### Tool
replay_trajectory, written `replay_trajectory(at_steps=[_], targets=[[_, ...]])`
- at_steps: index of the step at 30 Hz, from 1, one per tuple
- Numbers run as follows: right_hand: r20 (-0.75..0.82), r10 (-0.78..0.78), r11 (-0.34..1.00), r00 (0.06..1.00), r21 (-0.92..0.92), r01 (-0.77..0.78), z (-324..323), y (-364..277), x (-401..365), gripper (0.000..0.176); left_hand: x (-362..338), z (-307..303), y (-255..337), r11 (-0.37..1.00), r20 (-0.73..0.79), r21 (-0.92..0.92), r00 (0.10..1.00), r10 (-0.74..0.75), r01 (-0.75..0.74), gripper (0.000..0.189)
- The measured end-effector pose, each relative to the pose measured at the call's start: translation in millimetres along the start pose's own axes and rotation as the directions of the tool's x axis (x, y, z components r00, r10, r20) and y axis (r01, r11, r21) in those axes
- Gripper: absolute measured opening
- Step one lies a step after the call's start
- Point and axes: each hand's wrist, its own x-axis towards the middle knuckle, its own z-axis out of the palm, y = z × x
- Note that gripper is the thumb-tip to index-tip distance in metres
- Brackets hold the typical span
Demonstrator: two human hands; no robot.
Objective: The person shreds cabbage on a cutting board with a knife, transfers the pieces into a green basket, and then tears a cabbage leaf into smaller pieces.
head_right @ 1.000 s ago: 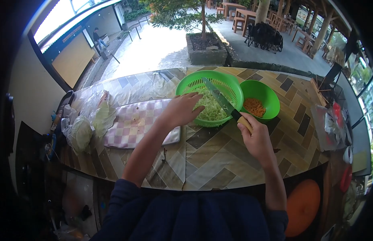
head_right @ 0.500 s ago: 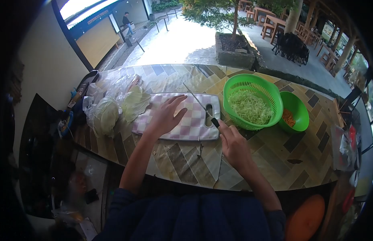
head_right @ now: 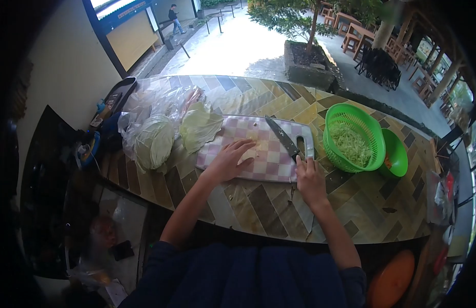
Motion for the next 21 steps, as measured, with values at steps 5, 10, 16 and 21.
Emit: replay_trajectory(at_steps=[5, 10, 16, 21], targets=[[-0.039, -0.107, 0.987, 0.993, 0.113, 0.111, -6, -58, 36, 0.041, -21, -30, -20, 0.997, -0.202, 0.059, 0.979, -0.031, 0.043, 0.048], [-0.062, -0.223, 0.88, 0.973, 0.417, 0.228, 33, -145, 85, 0.043, -55, -60, -63, 0.968, -0.411, 0.217, 0.911, -0.029, 0.129, 0.053], [-0.288, -0.104, 0.932, 0.952, 0.305, 0.194, 112, -176, 182, 0.05, -86, -60, -88, 0.999, -0.354, 0.032, 0.935, -0.03, 0.044, 0.056], [0.033, 0.01, 0.899, 0.999, 0.438, -0.023, 89, -183, 207, 0.039, -99, -74, -88, 0.996, -0.314, -0.08, 0.947, -0.064, 0.041, 0.055]])
